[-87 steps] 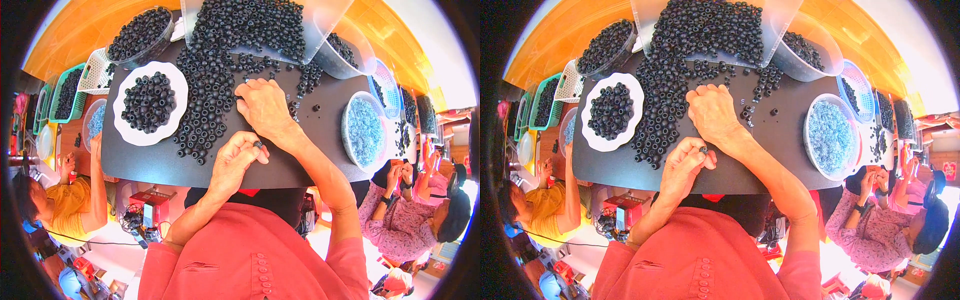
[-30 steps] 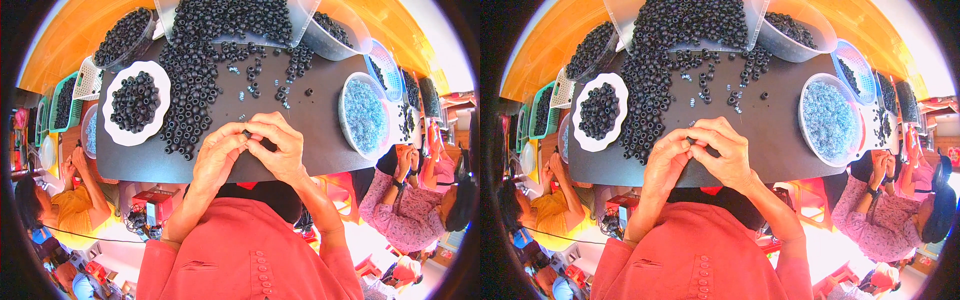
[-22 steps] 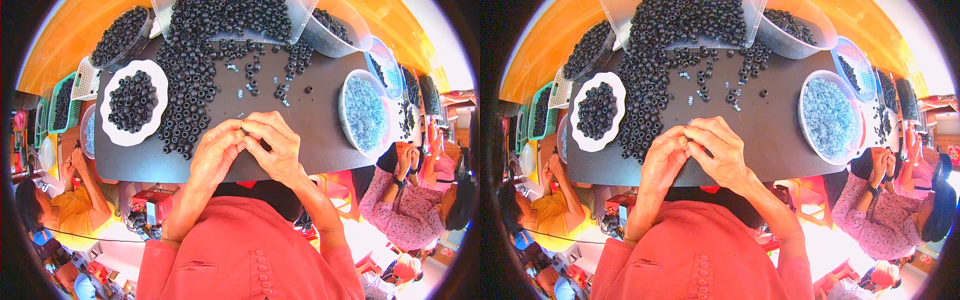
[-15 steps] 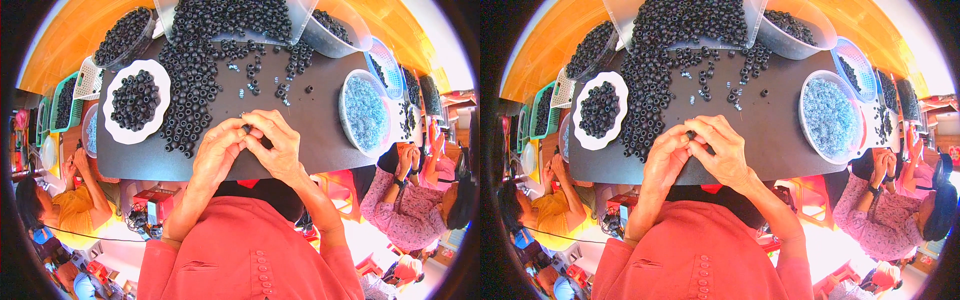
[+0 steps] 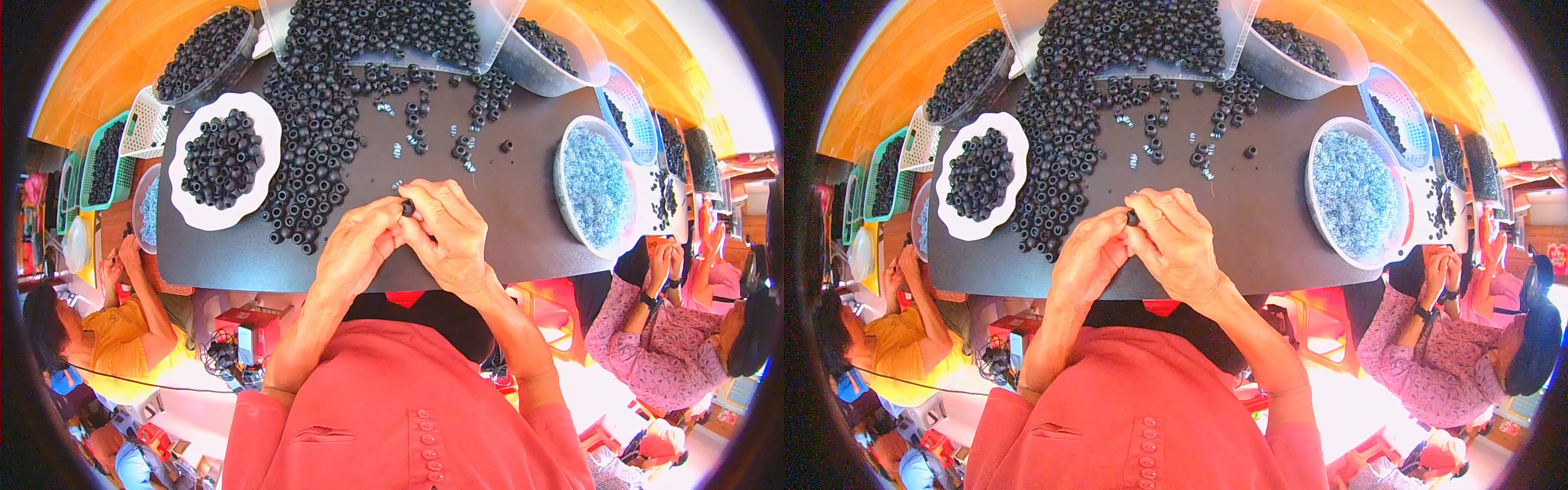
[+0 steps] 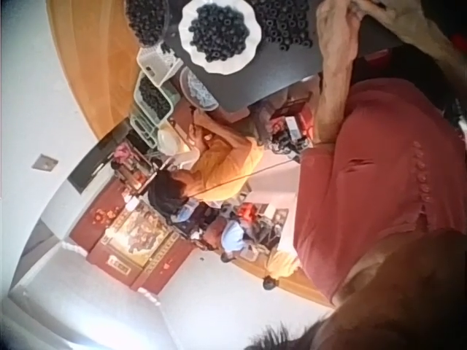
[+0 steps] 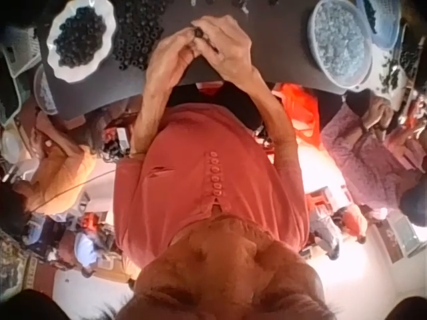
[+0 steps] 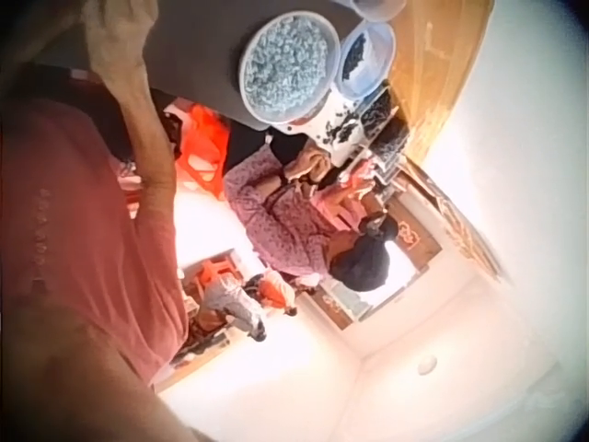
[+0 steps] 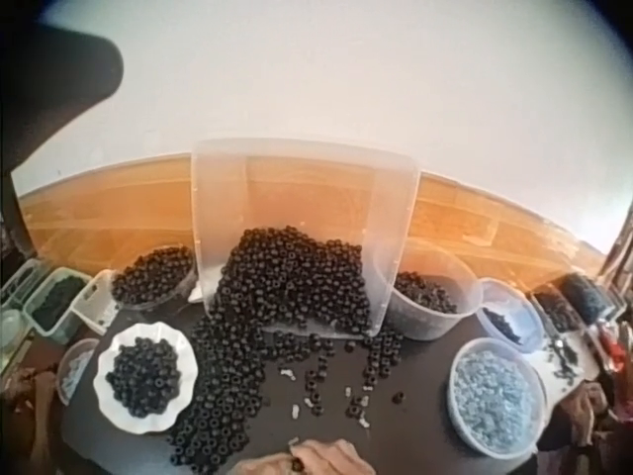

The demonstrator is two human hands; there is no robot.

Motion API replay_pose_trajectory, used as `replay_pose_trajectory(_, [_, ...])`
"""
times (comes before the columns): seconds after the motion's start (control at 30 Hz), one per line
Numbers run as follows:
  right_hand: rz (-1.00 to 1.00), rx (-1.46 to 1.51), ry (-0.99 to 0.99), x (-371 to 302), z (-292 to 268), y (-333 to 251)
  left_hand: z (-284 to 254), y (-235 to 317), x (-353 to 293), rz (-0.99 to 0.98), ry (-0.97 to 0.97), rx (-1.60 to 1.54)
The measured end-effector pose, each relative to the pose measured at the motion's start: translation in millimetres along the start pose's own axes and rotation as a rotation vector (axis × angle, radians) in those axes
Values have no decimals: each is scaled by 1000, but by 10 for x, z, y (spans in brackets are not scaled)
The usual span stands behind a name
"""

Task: The person picks up small springs and black plastic rings from the table and inserts the springs into the center holes of the rings by hand.

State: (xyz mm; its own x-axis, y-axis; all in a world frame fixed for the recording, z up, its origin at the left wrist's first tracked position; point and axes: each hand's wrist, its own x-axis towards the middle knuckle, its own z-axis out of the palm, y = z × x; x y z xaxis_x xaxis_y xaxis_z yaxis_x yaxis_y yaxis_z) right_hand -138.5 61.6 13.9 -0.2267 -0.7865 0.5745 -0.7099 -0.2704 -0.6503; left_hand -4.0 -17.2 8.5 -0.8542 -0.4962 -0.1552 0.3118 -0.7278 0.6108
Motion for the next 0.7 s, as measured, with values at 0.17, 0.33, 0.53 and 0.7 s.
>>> replay_pose_trajectory(0.17, [-131, -96, 12, 17, 19, 0, -148, -131, -6, 45, 30, 2])
replay_pose_trajectory(0.33, [67, 86, -58, 18, -17, -15, 62, -64, -28, 97, 63, 115])
replay_pose_trajectory(0.53, [-33, -38, -22, 25, -34, 14, 53, -99, -24, 85, 116, 89])
replay_pose_trajectory(0.7, [-86, 49, 1, 2, -21, 3, 34, -104, -98, 98, 149, 170])
